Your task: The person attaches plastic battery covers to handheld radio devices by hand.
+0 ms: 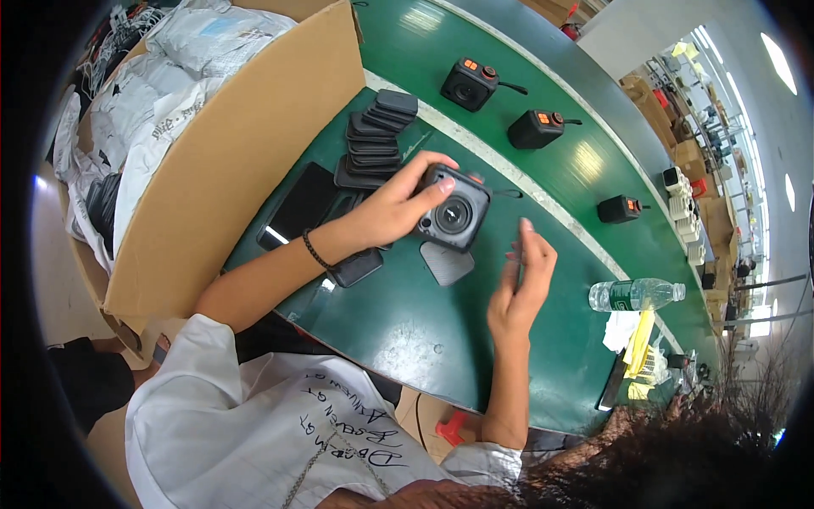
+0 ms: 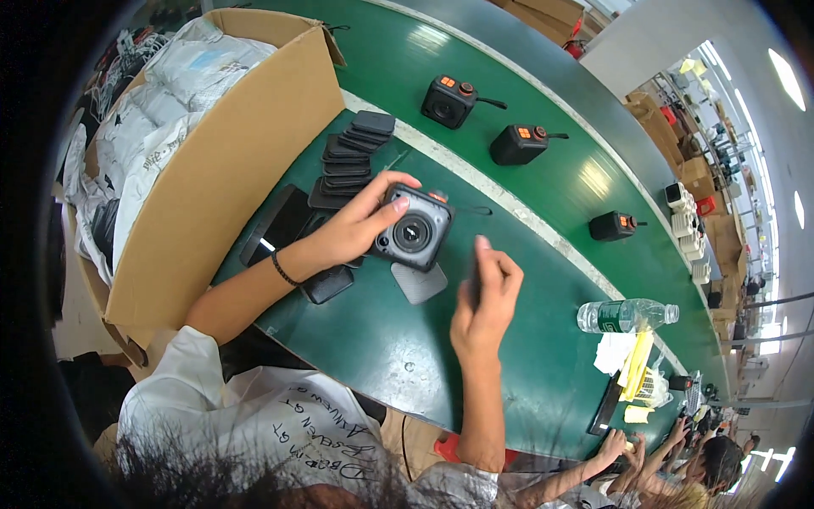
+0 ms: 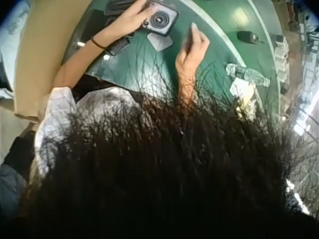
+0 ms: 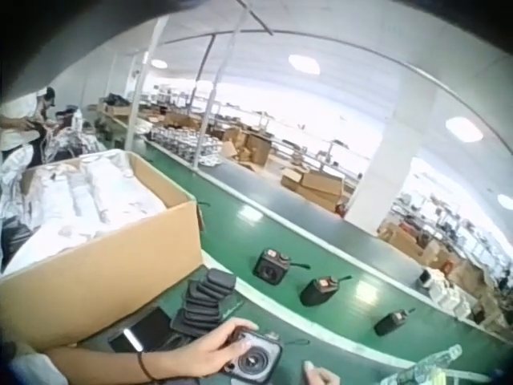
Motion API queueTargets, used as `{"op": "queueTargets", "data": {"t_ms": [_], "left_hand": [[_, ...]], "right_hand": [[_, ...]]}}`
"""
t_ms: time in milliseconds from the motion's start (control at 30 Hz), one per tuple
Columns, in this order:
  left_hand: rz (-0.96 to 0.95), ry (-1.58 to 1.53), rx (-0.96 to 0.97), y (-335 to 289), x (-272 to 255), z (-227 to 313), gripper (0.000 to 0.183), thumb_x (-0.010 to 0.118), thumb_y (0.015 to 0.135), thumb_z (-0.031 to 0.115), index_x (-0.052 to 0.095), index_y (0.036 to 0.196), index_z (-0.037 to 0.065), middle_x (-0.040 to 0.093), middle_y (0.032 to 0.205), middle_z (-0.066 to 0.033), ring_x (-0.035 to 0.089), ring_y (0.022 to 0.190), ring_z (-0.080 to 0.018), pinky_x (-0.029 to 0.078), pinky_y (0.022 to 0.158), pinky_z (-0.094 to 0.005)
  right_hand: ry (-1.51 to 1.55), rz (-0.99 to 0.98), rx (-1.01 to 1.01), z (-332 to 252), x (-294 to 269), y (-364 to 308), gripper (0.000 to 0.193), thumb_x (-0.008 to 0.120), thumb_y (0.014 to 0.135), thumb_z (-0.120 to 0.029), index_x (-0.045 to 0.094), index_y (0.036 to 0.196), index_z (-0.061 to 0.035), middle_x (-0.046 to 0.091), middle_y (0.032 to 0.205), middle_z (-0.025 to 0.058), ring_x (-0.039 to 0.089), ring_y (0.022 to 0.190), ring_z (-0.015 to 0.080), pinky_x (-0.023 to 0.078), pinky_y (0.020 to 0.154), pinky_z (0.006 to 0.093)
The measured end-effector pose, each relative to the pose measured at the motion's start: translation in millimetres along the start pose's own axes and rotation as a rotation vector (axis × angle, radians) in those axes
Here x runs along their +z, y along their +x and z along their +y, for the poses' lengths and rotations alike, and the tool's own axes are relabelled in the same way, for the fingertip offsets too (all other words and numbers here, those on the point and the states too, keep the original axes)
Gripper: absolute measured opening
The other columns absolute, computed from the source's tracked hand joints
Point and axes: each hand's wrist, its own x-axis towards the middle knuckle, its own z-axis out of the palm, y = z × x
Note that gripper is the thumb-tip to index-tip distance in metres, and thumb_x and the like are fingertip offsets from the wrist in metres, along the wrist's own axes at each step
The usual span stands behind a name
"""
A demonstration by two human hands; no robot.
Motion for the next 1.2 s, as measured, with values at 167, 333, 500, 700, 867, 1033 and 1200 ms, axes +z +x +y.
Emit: {"op": "queueTargets", "data": {"t_ms": [167,333,500,700,867,1033,1200], "left_hand": [[-0.099,-0.065,-0.016,-18.3,25.7,7.3,0.036,0.042,0.107,0.025,0.037,0.136,0.005,0.054,0.122,-0.0092,0.049,0.111,-0.0106,0.042,0.097,-0.0269],[-0.127,0.109,-0.048,-24.4,23.1,2.8,0.037,0.037,0.108,0.028,0.036,0.137,0.005,0.053,0.124,-0.0114,0.049,0.113,-0.0138,0.04,0.1,-0.0297],[-0.196,0.006,-0.023,-23.1,23.4,6.2,0.04,0.029,0.109,0.026,0.03,0.142,0.004,0.05,0.132,-0.0115,0.046,0.123,-0.0148,0.036,0.107,-0.0301],[-0.206,0.051,0.006,-26.6,25.2,7.9,0.04,0.037,0.106,0.021,0.027,0.139,0.0,0.05,0.135,-0.0161,0.045,0.125,-0.0193,0.035,0.108,-0.0355],[-0.264,0.134,0.061,-28.3,25.0,9.5,0.049,0.043,0.103,0.02,0.022,0.142,-0.001,0.045,0.138,-0.0191,0.045,0.125,-0.0238,0.033,0.108,-0.038],[-0.36,0.238,0.068,-29.8,17.9,12.5,0.07,0.056,0.097,0.022,0.012,0.148,0.001,0.04,0.139,-0.0191,0.043,0.127,-0.0245,0.034,0.108,-0.0373],[-0.485,0.108,-0.05,-27.6,12.6,21.2,0.096,0.072,0.088,0.017,0.001,0.153,0.007,0.033,0.142,-0.0166,0.041,0.129,-0.0237,0.039,0.106,-0.0377]], "right_hand": [[-0.168,-0.254,-0.15,-11.7,-1.0,-9.9,0.086,0.074,0.073,-0.054,0.05,0.141,-0.0078,0.042,0.126,0.0188,0.045,0.114,0.0338,0.041,0.098,0.0451],[-0.286,-0.167,-0.269,-14.1,2.8,-4.8,0.08,0.079,0.07,-0.047,0.057,0.135,-0.0076,0.048,0.129,0.0163,0.047,0.113,0.0336,0.039,0.098,0.0444],[-0.276,-0.121,-0.308,-15.9,3.5,-5.6,0.067,0.08,0.067,-0.046,0.068,0.123,-0.0121,0.054,0.129,0.0143,0.05,0.111,0.034,0.042,0.095,0.0456],[-0.322,-0.131,-0.296,-21.1,2.1,-7.7,0.062,0.08,0.067,-0.046,0.071,0.119,-0.0123,0.054,0.128,0.0151,0.049,0.113,0.0345,0.042,0.095,0.0456],[-0.338,-0.118,-0.31,-20.8,1.1,-9.3,0.062,0.077,0.069,-0.048,0.071,0.119,-0.0124,0.054,0.127,0.0158,0.049,0.113,0.0346,0.041,0.095,0.0452],[-0.36,-0.122,-0.311,-22.1,-1.2,-9.1,0.062,0.074,0.073,-0.051,0.07,0.12,-0.0116,0.053,0.127,0.0166,0.048,0.114,0.0356,0.041,0.096,0.0462],[-0.173,-0.11,-0.228,-21.4,0.3,-5.3,0.059,0.077,0.073,-0.041,0.069,0.123,-0.0111,0.05,0.129,0.0166,0.046,0.121,0.0387,0.041,0.101,0.0475]]}}
